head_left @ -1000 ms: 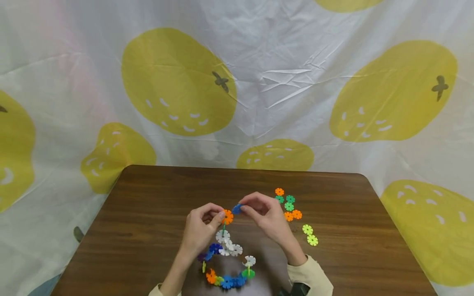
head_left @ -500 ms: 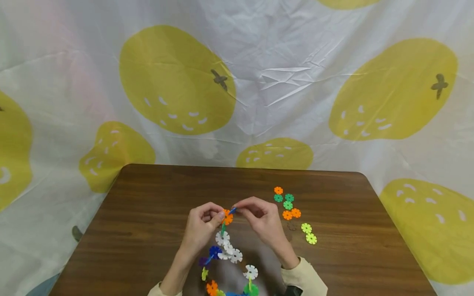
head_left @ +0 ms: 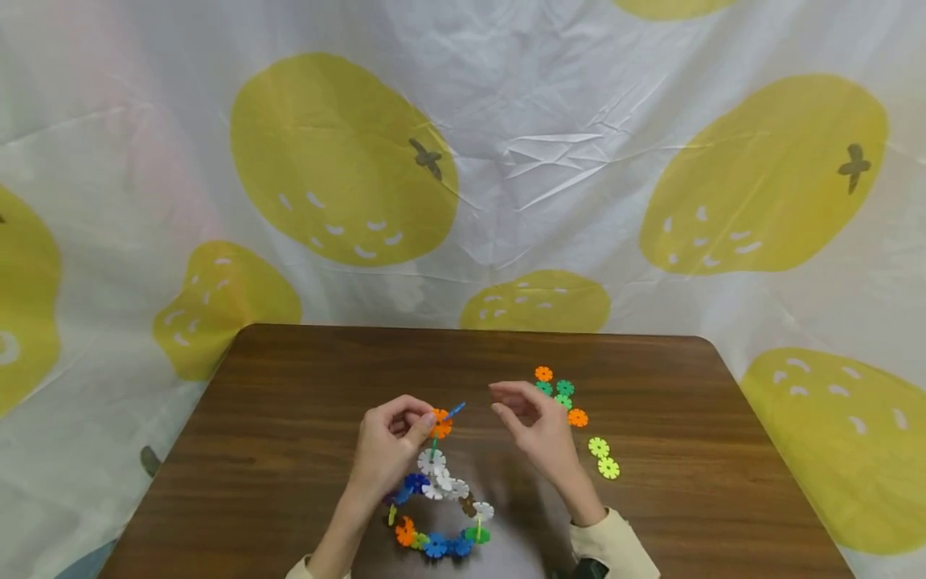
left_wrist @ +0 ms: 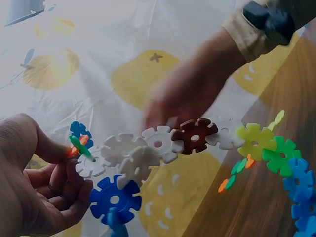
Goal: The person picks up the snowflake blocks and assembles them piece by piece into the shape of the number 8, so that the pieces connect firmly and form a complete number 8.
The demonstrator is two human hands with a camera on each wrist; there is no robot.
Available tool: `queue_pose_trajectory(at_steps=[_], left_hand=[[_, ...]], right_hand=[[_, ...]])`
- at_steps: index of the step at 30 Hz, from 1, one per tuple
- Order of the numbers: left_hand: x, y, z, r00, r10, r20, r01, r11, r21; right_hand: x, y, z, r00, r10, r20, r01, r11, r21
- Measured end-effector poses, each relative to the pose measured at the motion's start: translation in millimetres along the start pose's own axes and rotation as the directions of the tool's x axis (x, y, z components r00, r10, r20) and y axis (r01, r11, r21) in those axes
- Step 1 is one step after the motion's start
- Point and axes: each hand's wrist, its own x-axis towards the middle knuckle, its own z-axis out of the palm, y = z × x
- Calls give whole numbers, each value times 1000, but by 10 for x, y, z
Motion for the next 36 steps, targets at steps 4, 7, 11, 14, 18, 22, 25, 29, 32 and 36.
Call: queue_pose_trajectory(at_steps=[4,7,11,14,18,22,25,29,32,36], left_hand=[[-17,-1,-48,999,0,-33,0,1000,-9],[-25,-2,-64,999,-8,-33,7,1000,-16],[-24,-5,-61,999,-10,-30,10,1000,-8],[-21,-12,-59,999,-12,-30,12,1000,-2],[-15,-13,-64,999,-14,-36,14,1000,9],[-9,-8,-73,999,-12,-41,13,1000,22],[-7,-8,-79,999,-8,-42,9,1000,20],[-3,-13,-83,999,-5,-43,5,1000,3],[-5,-11,-87,999,-10,-39,10,1000,0],[-17,-5,-86,1000,-4,-26,4,1000,-11]], right_hand=[[-46,349,-174,992,101,-76,-124,892,-435],[-150,584,-242,988,130,-80,-152,765,-626],[-310,782,-243,994,105,-35,-96,659,-746],[-391,836,-214,999,45,-18,-42,614,-788],[-427,851,-167,999,-31,-26,-2,598,-801],[-435,861,-103,998,-67,9,48,600,-798],[-443,862,-51,995,-91,37,84,592,-802],[-450,826,0,995,-97,33,87,619,-780],[-442,771,15,999,-38,23,42,682,-730],[-404,706,1,989,142,30,-93,779,-620]])
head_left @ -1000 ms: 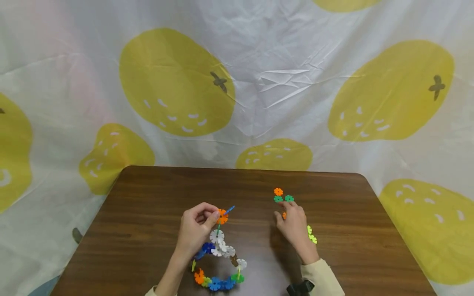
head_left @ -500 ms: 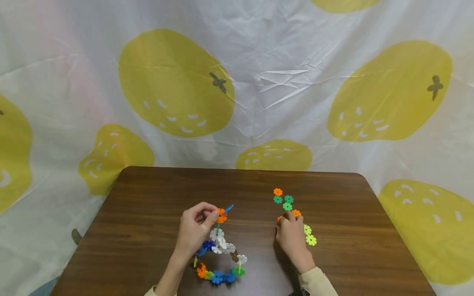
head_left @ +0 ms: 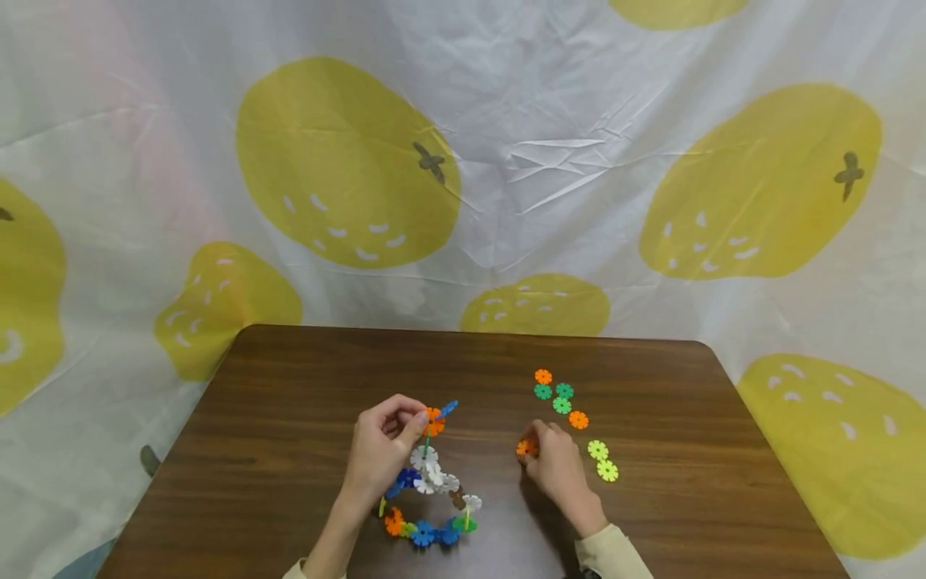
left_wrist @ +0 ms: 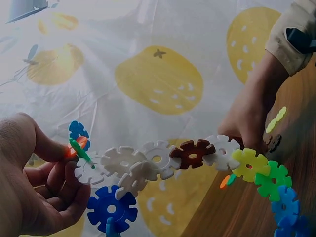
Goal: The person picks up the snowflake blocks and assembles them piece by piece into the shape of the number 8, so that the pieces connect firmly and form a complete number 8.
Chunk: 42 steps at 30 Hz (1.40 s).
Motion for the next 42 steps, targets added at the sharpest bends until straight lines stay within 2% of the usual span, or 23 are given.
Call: queue_pose_trajectory(at_steps=[3,6,8,11,14,15,17,20,27,34,42], left_hand=[[-8,-8,5,1000,17,8,-17,1000,-17],[-17,-19,2,999,35,14,-34,999,-20],[-19,-26,0,999,49,19,-49,999,-17],[-18,-33,-2,997,70,28,-70,998,-1],[-19,-34,-2,995,95,43,-95,995,8],[-19,-35,-3,994,100,49,-101,995,10],[-20,-36,-4,992,110,60,-110,994,9],[-22,-34,-4,992,109,70,-110,994,11],[-34,-17,1,992,96,78,-98,995,18],[-35,-11,10,990,116,80,-118,993,27],[-62,27,123,992,123,-39,-123,992,6]], right_hand=[[51,-51,-58,994,74,83,-85,986,146],[122,-163,-169,989,89,115,-123,935,334],[171,-277,-281,991,71,117,-117,875,469],[236,-477,-468,996,6,89,-63,753,655],[280,-678,-629,997,-65,36,13,631,776],[287,-740,-674,996,-83,18,36,602,798],[295,-845,-749,995,-101,-1,58,569,820],[295,-942,-807,994,-113,-15,76,557,827],[281,-987,-815,994,-101,-45,95,576,812],[267,-1018,-783,995,-77,-59,92,552,829],[223,-1098,-706,997,38,-68,37,542,839]])
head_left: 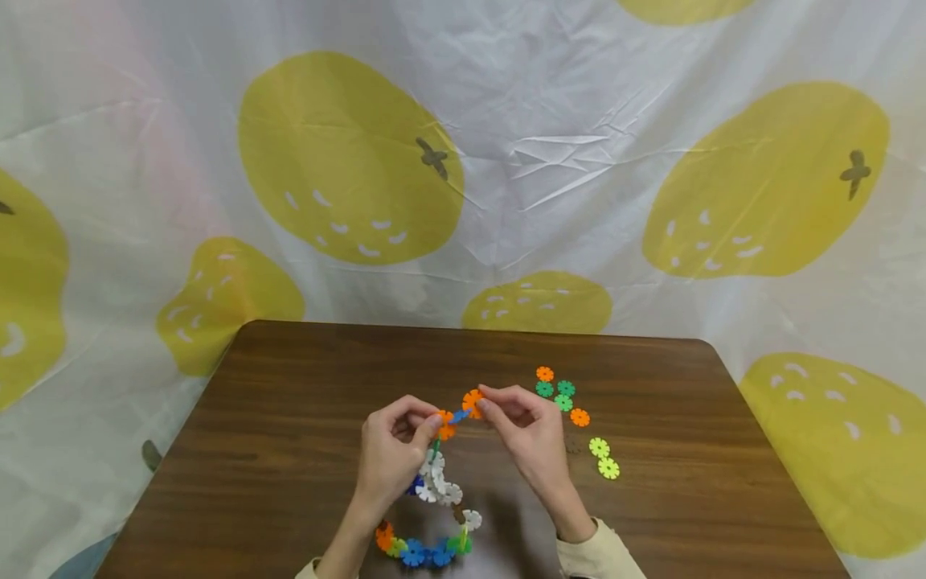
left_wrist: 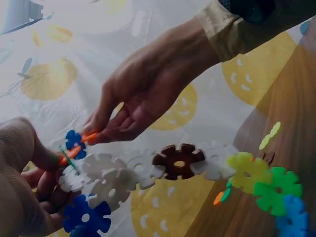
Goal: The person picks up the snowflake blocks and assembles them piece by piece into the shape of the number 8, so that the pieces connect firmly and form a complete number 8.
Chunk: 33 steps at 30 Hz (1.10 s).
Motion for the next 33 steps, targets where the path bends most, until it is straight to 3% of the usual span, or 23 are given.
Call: queue_pose_trajectory(at_steps=[4,7,11,15,21,27,30,33], left_hand=[[-20,2,59,1000,-14,-14,14,1000,-18],[-7,-8,46,997,-14,70,17,999,-32],[48,4,-15,975,-1,223,0,1000,7],[142,58,-40,962,1,271,-20,998,68],[265,132,30,967,1,256,-27,995,97],[301,96,37,986,-16,164,-1,994,105],[306,59,6,992,-51,114,36,991,126],[302,37,-40,994,-76,74,66,989,129]], right_hand=[[-9,-8,0,999,30,-36,-29,999,23],[8,-17,-30,997,66,-27,-64,996,61],[38,-38,-64,992,124,3,-123,985,118],[67,-53,-67,986,163,26,-165,974,157],[93,-39,-19,985,166,51,-173,971,164],[109,29,-7,981,173,87,-184,972,143],[121,156,-94,985,161,68,-163,986,27],[145,390,-269,988,154,3,-150,965,-214]])
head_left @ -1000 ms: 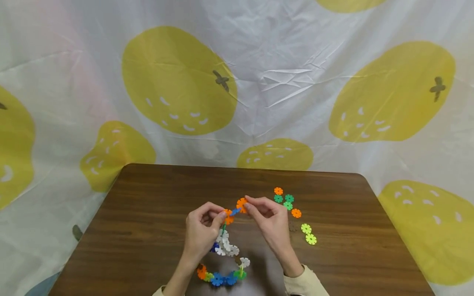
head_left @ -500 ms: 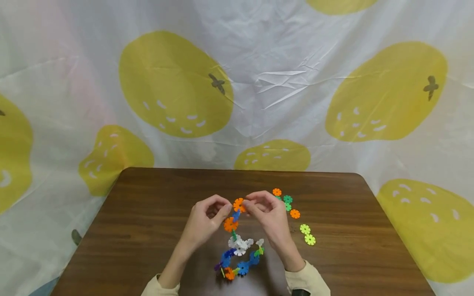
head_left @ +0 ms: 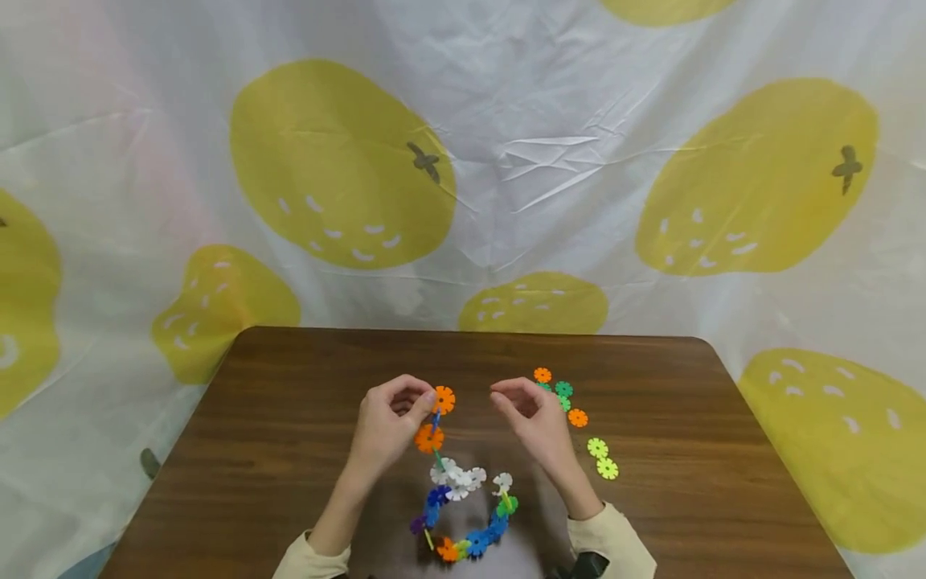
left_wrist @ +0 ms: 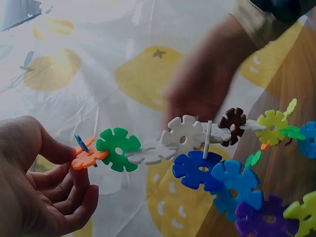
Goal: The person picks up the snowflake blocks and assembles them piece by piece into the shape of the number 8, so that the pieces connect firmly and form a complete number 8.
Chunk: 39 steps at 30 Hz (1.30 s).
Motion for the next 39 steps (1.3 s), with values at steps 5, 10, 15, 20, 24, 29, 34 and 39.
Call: queue_pose_trajectory(at_steps=[5,10,15,20,24,29,34,39], left_hand=[[-22,-51,-66,998,-47,-31,46,998,-36],[-41,-88,-105,996,-78,-34,76,996,-56],[-55,-87,-107,994,-107,-37,103,990,-92],[-78,-85,-90,992,-124,-27,120,985,-123],[-91,-101,-76,991,-135,-10,132,982,-135],[-90,-128,-66,991,-133,-7,131,983,-131],[-88,-144,-56,993,-116,-4,115,986,-121],[-91,-149,-45,996,-93,6,93,990,-108]], right_hand=[[93,550,-275,993,-33,-110,-17,906,-424],[91,993,-464,995,-38,-96,-37,735,-677],[32,1128,-487,998,-44,-54,-12,654,-756],[-9,1125,-390,985,-164,-51,66,633,-771],[-54,1150,-312,957,-284,-54,129,586,-800],[-81,1135,-271,950,-310,-33,161,579,-800],[-77,999,-272,994,-112,4,82,704,-706],[-37,807,-253,997,67,45,-29,818,-575]])
